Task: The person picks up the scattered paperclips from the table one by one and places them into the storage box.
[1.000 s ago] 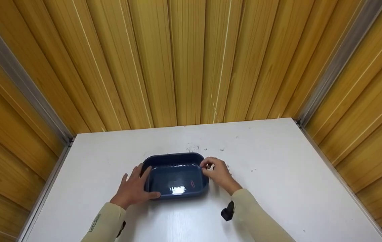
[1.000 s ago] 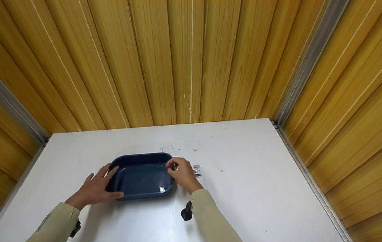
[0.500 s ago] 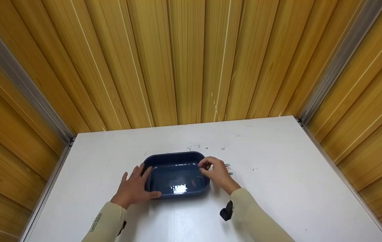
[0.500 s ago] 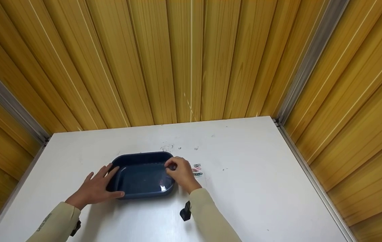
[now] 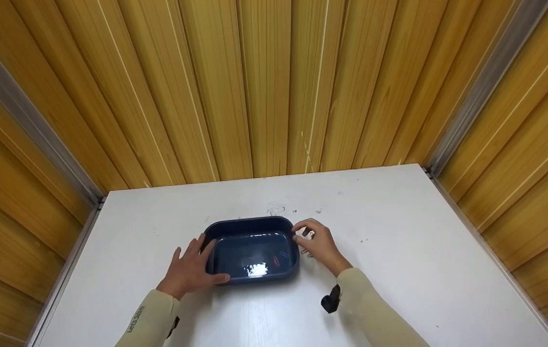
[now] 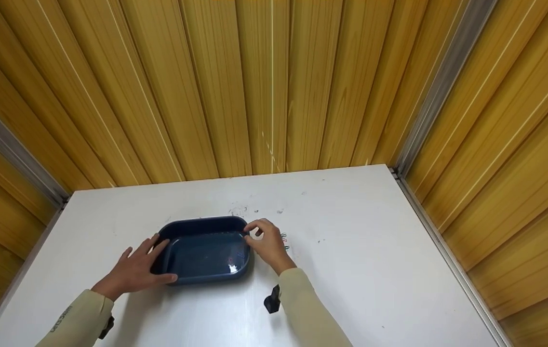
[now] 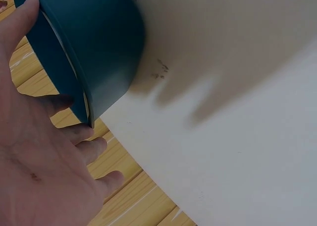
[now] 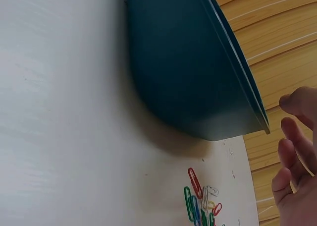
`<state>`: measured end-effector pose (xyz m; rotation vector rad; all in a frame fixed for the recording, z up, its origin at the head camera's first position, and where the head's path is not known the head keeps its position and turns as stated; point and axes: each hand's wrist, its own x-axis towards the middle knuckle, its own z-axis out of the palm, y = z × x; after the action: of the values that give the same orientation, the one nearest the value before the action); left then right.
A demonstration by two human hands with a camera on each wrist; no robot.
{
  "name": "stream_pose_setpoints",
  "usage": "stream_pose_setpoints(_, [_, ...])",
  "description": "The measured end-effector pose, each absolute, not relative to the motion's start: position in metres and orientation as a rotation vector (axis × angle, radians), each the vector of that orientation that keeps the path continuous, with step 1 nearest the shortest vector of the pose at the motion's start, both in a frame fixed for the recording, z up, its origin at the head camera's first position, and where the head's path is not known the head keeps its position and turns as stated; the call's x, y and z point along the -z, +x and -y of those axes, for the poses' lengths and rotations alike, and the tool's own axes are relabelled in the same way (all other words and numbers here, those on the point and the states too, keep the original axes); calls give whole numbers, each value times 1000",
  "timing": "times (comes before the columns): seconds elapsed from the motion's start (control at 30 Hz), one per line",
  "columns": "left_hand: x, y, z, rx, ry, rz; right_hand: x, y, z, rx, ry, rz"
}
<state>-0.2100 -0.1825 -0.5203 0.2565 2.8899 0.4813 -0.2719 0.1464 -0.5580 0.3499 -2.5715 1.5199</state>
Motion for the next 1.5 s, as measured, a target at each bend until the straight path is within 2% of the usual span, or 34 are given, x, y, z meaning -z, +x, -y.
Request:
stream_pose_setpoints(0.7, [518, -210, 184, -468, 279, -2886, 574, -266, -201, -1628, 164, 2554])
stream_pose_setpoints(1.5, [516, -210, 183, -474, 260, -2873, 593, -268, -216, -1626, -5, 2615])
